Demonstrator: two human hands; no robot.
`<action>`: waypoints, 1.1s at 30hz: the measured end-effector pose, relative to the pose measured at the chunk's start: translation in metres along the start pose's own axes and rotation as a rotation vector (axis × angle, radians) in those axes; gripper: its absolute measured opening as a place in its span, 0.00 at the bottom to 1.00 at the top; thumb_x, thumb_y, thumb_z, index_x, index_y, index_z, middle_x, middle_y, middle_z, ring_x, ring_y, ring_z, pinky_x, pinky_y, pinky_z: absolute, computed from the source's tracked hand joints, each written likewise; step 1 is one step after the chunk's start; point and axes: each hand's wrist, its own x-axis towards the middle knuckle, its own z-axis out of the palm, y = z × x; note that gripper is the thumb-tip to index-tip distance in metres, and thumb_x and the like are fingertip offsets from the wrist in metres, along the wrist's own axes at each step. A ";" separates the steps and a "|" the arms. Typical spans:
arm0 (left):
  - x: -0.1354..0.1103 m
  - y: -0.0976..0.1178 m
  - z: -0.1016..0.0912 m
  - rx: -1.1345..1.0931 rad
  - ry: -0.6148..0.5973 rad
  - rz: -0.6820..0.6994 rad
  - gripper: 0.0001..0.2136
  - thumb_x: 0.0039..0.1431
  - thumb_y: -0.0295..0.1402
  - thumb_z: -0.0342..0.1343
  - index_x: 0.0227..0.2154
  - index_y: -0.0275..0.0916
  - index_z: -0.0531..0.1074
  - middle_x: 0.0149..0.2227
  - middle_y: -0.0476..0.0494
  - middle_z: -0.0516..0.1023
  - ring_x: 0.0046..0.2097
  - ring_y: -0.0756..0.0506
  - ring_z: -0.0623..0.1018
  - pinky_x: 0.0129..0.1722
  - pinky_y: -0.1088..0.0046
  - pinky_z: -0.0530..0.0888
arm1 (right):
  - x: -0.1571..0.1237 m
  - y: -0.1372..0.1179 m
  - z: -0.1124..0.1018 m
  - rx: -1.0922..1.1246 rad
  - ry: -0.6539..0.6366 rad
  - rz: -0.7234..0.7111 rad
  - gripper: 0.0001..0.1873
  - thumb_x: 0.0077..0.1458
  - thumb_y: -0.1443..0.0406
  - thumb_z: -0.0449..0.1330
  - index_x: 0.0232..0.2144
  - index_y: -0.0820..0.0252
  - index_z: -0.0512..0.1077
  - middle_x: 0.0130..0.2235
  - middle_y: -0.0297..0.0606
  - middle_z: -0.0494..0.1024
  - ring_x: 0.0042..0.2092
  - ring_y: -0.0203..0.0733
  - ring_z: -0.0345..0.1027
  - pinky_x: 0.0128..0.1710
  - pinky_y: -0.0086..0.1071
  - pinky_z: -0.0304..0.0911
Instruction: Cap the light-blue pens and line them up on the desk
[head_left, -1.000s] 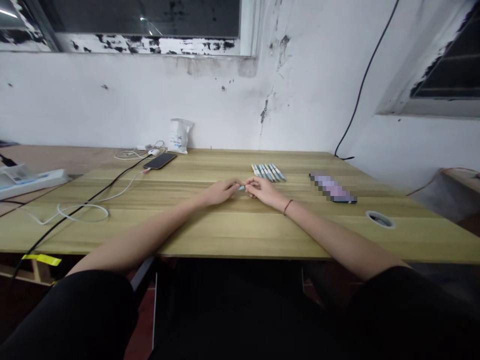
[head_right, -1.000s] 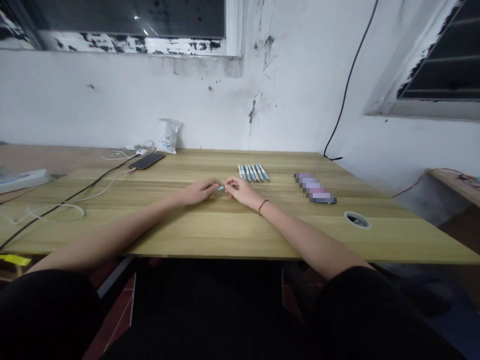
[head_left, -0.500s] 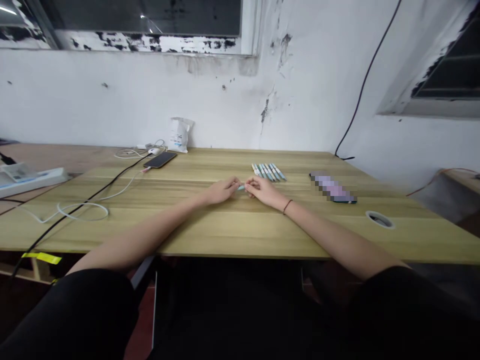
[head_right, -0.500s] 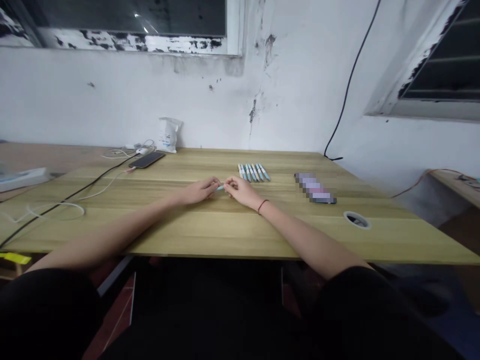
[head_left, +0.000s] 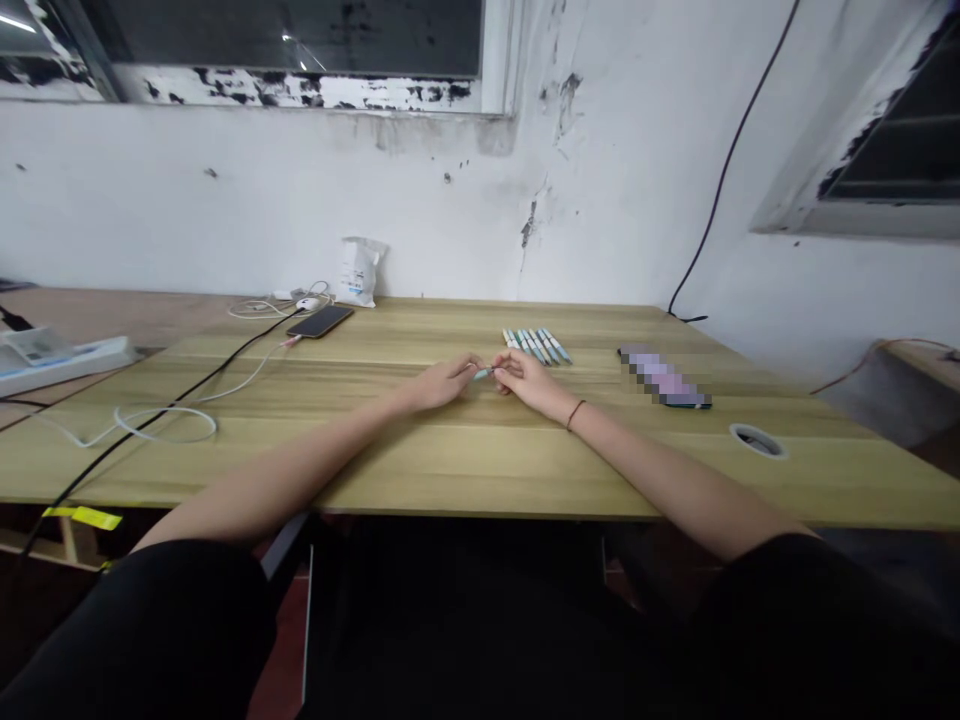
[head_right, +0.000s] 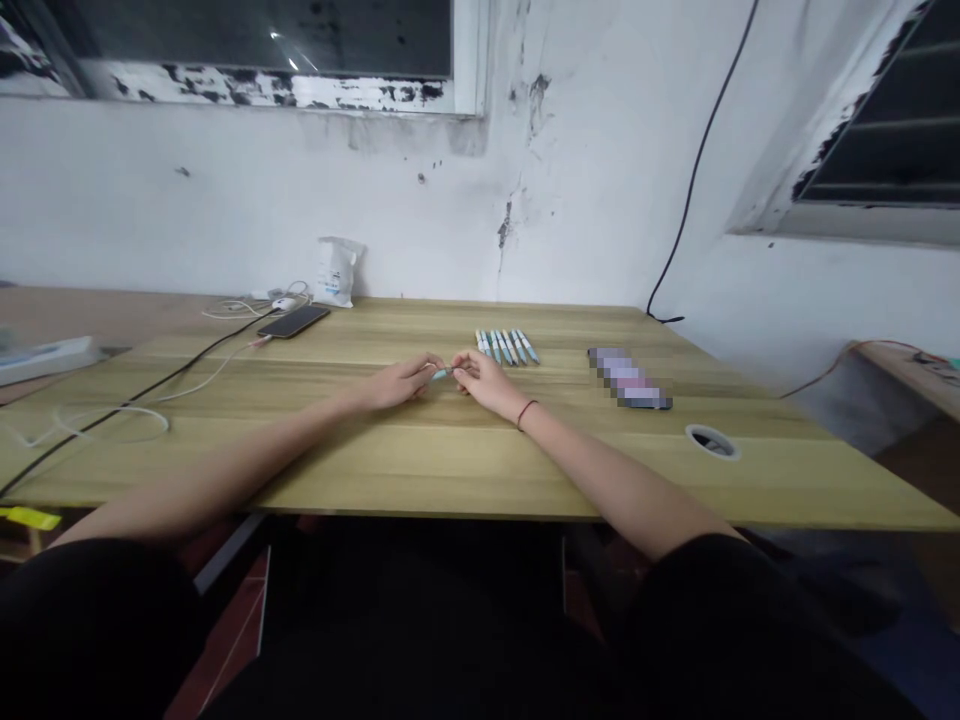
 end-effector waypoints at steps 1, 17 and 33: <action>0.000 0.001 0.000 0.006 -0.003 -0.002 0.21 0.63 0.47 0.37 0.47 0.42 0.66 0.23 0.53 0.66 0.28 0.49 0.69 0.35 0.72 0.65 | 0.000 0.000 0.000 -0.001 0.007 0.002 0.07 0.50 0.65 0.56 0.34 0.58 0.62 0.30 0.31 0.69 0.28 0.32 0.65 0.28 0.29 0.64; -0.002 0.006 -0.004 0.151 -0.043 0.127 0.18 0.60 0.43 0.43 0.50 0.42 0.65 0.29 0.52 0.71 0.30 0.49 0.69 0.37 0.72 0.66 | -0.002 -0.003 0.001 -0.042 -0.035 -0.049 0.08 0.52 0.62 0.56 0.34 0.59 0.64 0.33 0.34 0.71 0.27 0.32 0.66 0.30 0.30 0.65; 0.000 0.004 -0.002 0.181 -0.034 0.028 0.19 0.60 0.43 0.41 0.50 0.44 0.64 0.24 0.54 0.67 0.28 0.48 0.68 0.36 0.72 0.65 | -0.002 -0.009 -0.002 -0.017 0.047 0.023 0.09 0.53 0.61 0.53 0.35 0.58 0.66 0.23 0.27 0.65 0.20 0.29 0.54 0.17 0.24 0.51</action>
